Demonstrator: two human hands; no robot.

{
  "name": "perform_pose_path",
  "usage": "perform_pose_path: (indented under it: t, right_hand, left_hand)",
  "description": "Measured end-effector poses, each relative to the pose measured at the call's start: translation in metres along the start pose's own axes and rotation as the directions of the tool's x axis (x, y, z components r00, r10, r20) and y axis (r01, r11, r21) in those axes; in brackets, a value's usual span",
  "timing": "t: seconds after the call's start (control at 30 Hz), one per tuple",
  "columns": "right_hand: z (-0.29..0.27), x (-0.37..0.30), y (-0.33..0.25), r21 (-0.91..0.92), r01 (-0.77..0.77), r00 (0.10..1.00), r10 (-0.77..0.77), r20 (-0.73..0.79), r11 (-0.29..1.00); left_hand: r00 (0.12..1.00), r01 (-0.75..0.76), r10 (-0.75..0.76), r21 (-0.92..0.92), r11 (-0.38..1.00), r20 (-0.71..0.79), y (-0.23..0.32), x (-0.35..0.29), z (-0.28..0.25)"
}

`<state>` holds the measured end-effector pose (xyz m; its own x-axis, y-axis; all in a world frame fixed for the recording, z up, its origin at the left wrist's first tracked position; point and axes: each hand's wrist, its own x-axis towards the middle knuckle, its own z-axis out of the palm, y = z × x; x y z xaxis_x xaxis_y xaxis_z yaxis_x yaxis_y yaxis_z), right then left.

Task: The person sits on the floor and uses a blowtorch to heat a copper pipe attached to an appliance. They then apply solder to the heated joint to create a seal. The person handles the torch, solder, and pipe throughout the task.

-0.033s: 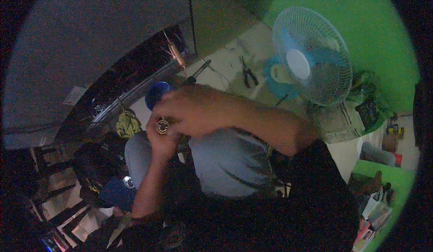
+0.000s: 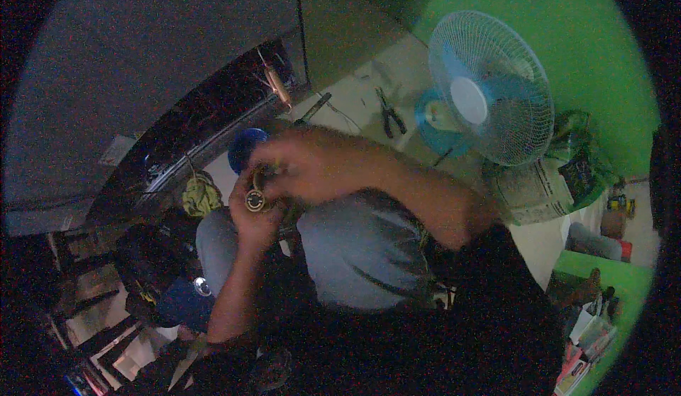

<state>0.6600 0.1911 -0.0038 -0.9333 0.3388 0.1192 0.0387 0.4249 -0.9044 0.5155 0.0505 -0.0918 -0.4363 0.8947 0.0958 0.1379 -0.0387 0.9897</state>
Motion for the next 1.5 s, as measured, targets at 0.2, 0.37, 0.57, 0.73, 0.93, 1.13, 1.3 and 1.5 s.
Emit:
perform_pose_path:
  t: [0.2, 0.37, 0.57, 0.73, 0.93, 1.13, 1.3, 1.5]
  right_hand:
    - [-0.019, -0.042, 0.114, 0.797, -0.161, 0.535, 0.73, -0.426, 0.583]
    - [-0.016, -0.027, 0.133, 0.96, 0.072, 0.559, 0.786, -0.263, 0.269]
    - [-0.011, -0.025, 0.149, 0.977, 0.188, 0.597, 0.802, -0.033, -0.1]
    - [0.014, -0.05, 0.232, 0.985, -0.018, 0.439, 0.887, -0.147, 0.172]
    - [0.041, -0.102, 0.326, -0.052, -0.878, 0.423, 0.72, -0.55, 0.476]
    - [0.058, -0.13, 0.348, -0.386, -0.748, 0.664, 0.591, -0.459, 0.54]
    - [0.046, -0.104, 0.305, -0.411, -0.652, 0.748, 0.63, -0.209, 0.637]
    - [-0.038, 0.006, 0.135, -0.145, -0.023, 0.92, 0.077, 0.384, 0.989]
  left_hand:
    - [0.994, 0.052, -0.066, 0.162, 0.985, 0.083, 0.022, 0.007, -0.011]
    - [0.984, 0.114, -0.103, -0.074, 0.991, 0.145, 0.023, 0.003, -0.004]
    - [0.984, 0.109, -0.122, 0.099, 0.989, 0.127, 0.016, 0.007, -0.01]
    - [0.994, 0.028, -0.046, 0.17, 0.985, 0.101, 0.009, 0.01, -0.014]
    - [0.999, -0.024, 0.023, 0.014, 1.0, 0.041, 0.007, 0.003, -0.039]
    - [0.935, 0.173, -0.14, 0.074, 0.982, -0.327, 0.033, 0.022, -0.109]
    - [0.957, -0.156, 0.291, 0.855, 0.495, 0.006, 0.056, 0.089, -0.159]
    - [0.977, 0.126, -0.058, 0.337, 0.933, -0.204, 0.016, 0.172, -0.188]
